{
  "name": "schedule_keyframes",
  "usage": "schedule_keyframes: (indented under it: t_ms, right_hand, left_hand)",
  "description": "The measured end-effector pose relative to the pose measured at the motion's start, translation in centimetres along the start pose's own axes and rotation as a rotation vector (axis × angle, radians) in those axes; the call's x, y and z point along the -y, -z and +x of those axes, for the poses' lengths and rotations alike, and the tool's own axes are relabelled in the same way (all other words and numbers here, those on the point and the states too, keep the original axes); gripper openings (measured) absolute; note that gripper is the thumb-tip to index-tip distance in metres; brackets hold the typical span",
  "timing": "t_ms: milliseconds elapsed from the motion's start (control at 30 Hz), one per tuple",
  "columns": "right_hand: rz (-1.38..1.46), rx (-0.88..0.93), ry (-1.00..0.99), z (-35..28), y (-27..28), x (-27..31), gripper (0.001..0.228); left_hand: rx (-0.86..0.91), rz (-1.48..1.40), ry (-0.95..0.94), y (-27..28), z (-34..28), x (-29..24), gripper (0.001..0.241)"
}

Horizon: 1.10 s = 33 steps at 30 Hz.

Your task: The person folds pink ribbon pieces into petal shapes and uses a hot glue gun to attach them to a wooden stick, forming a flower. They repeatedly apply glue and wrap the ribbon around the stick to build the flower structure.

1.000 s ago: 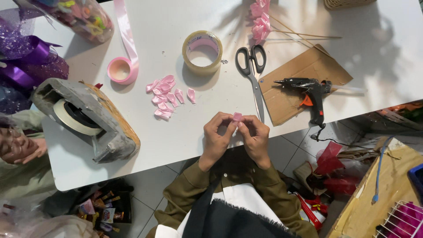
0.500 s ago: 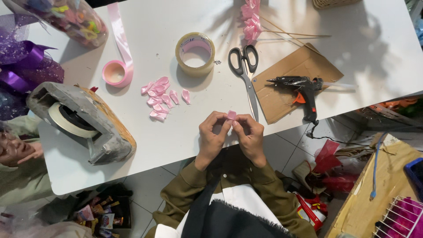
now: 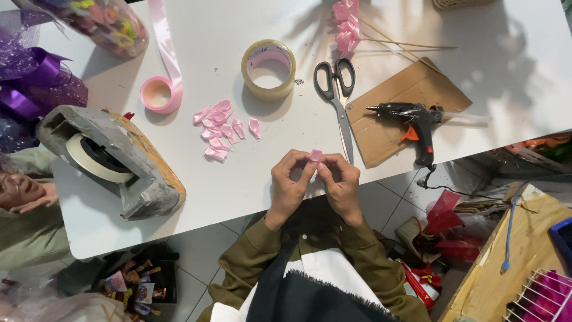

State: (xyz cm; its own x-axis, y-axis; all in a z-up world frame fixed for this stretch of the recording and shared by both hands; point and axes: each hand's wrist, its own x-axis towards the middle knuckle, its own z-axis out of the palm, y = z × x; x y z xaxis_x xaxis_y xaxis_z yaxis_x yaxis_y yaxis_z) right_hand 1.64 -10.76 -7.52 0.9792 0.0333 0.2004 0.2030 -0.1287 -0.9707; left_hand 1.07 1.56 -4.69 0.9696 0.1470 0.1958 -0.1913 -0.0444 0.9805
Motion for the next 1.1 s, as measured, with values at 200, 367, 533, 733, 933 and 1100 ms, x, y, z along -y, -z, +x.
schedule_keyframes:
  t_ms: [200, 367, 533, 733, 933, 1100]
  right_hand:
    - [0.012, -0.003, 0.003, 0.02, -0.04, -0.02, 0.016]
    - [0.013, -0.010, 0.002, -0.06, -0.09, -0.01, 0.015]
    - [0.027, 0.004, 0.009, -0.16, -0.02, -0.24, 0.016]
    - [0.023, -0.008, 0.015, -0.14, -0.02, -0.10, 0.013]
    - [0.011, 0.003, 0.013, -0.09, 0.03, 0.23, 0.014]
    - [-0.010, 0.000, -0.002, -0.02, -0.07, 0.56, 0.015]
  left_hand:
    - [-0.005, 0.013, -0.009, -0.02, 0.07, 0.10, 0.012]
    - [-0.003, 0.023, -0.013, -0.03, 0.06, -0.02, 0.012]
    - [0.003, 0.007, -0.008, -0.01, 0.03, -0.06, 0.013]
    - [0.014, 0.012, 0.000, -0.03, 0.03, -0.09, 0.016]
    - [0.018, 0.007, -0.001, -0.07, 0.01, 0.00, 0.015]
    - [0.009, 0.012, 0.001, -0.03, 0.04, 0.17, 0.015]
